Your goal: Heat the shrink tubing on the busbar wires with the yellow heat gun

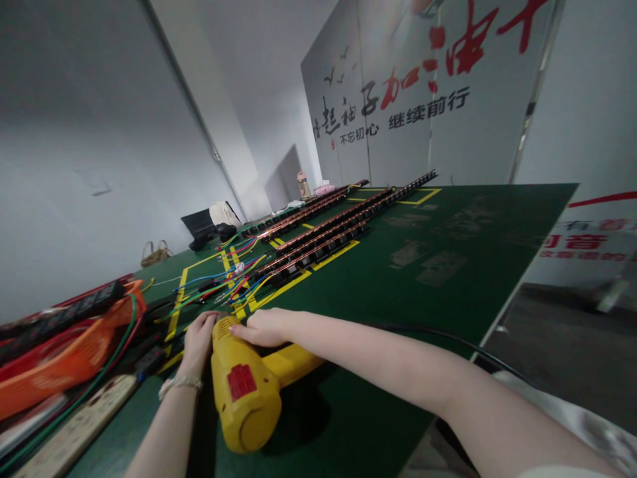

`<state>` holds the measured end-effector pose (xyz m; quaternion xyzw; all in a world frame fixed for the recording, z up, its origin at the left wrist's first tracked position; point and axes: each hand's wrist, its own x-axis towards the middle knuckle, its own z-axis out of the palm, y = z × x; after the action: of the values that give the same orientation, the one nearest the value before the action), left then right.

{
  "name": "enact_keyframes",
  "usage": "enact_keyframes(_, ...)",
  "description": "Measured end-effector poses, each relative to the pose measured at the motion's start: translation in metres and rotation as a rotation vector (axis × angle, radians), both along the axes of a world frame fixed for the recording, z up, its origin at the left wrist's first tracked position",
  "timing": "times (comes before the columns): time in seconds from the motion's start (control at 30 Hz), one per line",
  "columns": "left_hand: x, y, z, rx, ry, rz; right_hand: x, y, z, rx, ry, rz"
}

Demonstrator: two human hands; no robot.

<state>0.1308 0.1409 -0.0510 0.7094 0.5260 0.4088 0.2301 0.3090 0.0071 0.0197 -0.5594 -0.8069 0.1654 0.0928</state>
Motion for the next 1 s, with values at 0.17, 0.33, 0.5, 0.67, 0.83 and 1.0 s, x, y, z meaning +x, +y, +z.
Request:
enact_keyframes(0.17,-0.002,0.002,-0.002,-0.005,0.010,0.001,0.001,0.001,-0.001,-0.011,-0.029,0.026)
enact_keyframes(0.33,0.001,-0.003,0.001,-0.023,0.032,0.037,0.007,0.001,-0.003,-0.001,-0.022,0.031)
enact_keyframes(0.5,0.003,-0.004,-0.002,-0.056,-0.067,0.009,0.028,-0.005,-0.002,-0.013,0.008,-0.049)
enact_keyframes(0.67,0.002,-0.001,-0.005,-0.063,-0.079,0.004,0.060,-0.011,-0.002,0.025,-0.004,-0.152)
enact_keyframes(0.83,0.003,-0.003,-0.003,-0.088,-0.120,0.013,0.091,-0.011,-0.005,0.098,0.017,-0.260)
enact_keyframes(1.0,0.003,-0.003,-0.003,-0.082,-0.092,0.008,0.103,-0.008,-0.007,0.133,0.014,-0.286)
